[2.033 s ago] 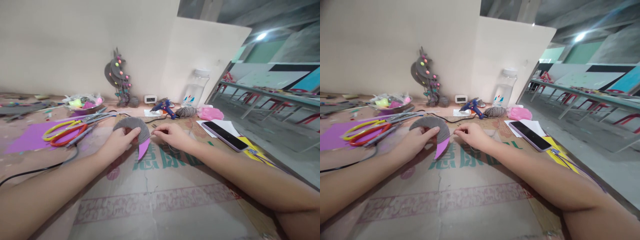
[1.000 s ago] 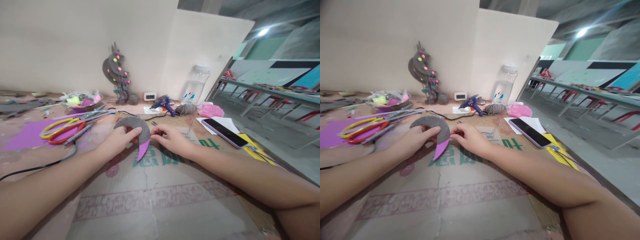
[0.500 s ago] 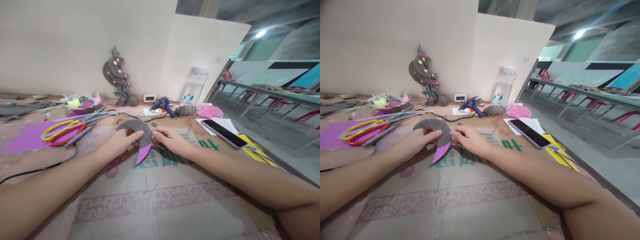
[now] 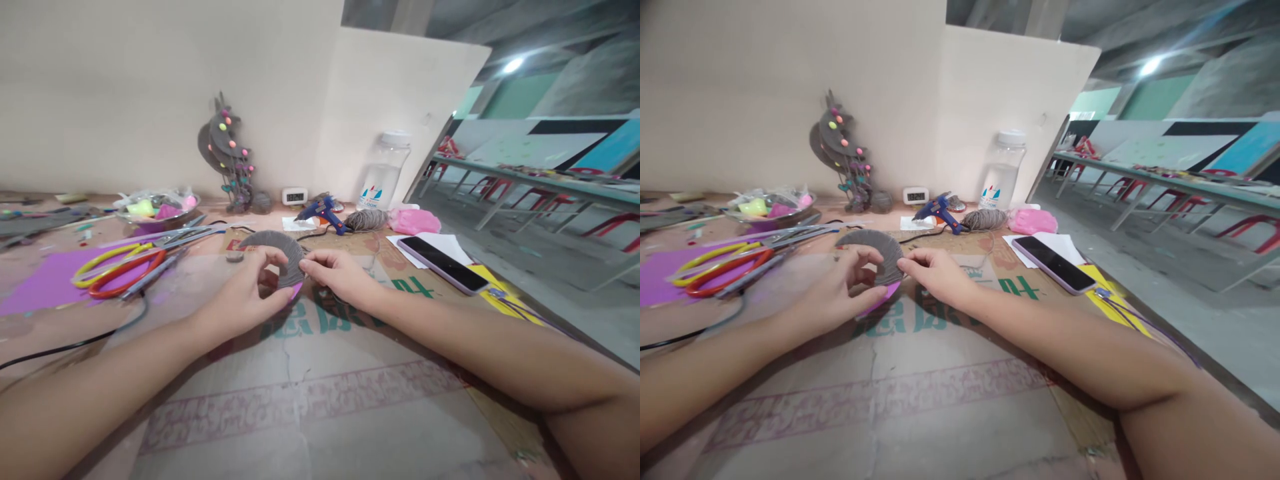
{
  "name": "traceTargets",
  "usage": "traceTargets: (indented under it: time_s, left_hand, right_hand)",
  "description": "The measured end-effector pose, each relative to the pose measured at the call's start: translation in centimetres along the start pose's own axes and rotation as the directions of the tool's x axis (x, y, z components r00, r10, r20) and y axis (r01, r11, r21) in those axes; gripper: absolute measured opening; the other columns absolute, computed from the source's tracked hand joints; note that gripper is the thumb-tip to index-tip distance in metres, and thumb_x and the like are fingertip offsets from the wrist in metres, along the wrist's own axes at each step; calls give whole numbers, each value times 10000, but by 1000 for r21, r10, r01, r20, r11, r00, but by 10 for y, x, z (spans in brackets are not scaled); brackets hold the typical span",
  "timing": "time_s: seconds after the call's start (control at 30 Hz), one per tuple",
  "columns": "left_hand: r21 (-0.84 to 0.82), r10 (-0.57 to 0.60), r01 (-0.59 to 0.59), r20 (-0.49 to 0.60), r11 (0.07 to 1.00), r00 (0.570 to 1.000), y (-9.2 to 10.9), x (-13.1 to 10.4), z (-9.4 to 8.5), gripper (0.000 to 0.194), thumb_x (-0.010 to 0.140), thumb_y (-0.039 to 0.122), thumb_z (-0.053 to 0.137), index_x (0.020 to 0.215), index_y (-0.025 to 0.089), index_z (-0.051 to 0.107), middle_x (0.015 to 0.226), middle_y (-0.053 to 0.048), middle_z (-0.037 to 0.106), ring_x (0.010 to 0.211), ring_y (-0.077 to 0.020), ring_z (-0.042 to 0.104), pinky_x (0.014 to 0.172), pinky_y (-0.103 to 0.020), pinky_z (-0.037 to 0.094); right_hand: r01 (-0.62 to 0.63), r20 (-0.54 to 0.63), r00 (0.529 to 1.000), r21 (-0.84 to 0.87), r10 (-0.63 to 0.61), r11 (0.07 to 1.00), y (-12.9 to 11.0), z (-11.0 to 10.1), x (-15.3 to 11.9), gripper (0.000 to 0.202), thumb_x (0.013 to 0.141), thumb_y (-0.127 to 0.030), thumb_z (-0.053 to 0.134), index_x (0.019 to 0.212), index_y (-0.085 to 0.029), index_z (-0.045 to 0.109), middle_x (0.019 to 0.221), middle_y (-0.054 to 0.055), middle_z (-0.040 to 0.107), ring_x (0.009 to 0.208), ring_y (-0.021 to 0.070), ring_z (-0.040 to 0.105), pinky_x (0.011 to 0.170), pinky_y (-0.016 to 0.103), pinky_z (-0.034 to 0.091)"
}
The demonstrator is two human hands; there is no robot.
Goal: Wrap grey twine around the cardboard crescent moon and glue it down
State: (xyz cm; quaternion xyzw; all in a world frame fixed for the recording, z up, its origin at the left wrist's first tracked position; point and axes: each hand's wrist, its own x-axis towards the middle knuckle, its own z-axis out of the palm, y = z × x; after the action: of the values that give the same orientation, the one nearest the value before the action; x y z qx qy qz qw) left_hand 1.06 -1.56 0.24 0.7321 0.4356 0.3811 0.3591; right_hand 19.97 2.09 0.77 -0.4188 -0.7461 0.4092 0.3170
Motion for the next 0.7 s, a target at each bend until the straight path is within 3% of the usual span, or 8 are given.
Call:
traceTargets:
  time_s: [0.07, 0.2, 0.43, 0.7]
  left_hand:
    - [12, 8, -9, 56, 1000, 998, 0, -2, 0, 391, 772, 303, 544, 1129, 234, 399, 709, 41, 468, 586, -114, 507, 538, -237, 399]
    - [103, 30, -38, 79, 994, 996, -1, -2, -1, 429, 788, 254, 500, 1203, 245, 391, 693, 42, 438, 584, -118, 467, 552, -245, 399]
    - [137, 35, -41, 43, 990, 998, 1, -2, -1, 430, 801, 336, 516, 1208, 237, 418, 673, 41, 414, 568, -118, 444, 525, -235, 376]
    - [149, 40, -44, 28, 988, 999, 2, -1, -3, 382, 813, 317, 497, 1184, 229, 468, 664, 31, 459, 586, -127, 461, 548, -239, 377]
  right_hand:
    - [0, 6, 1000, 5, 0, 1000, 0, 0, 0, 302, 815, -445, 495, 752, -161, 577, 524, -60, 379, 460, 69, 325, 447, 216, 272]
    - [16, 21, 1000, 18, -16, 1000, 0, 1, -1, 286, 818, -432, 497, 723, -167, 553, 547, -55, 387, 478, 71, 347, 455, 213, 283]
    - [37, 42, 998, -13, -36, 999, -3, 2, -1, 282, 826, -416, 489, 721, -163, 555, 559, -51, 401, 494, 71, 349, 471, 214, 282]
    - [25, 50, 998, -26, -23, 999, -2, 2, -2, 293, 820, -439, 494, 738, -165, 561, 563, -49, 415, 484, 67, 350, 460, 212, 280]
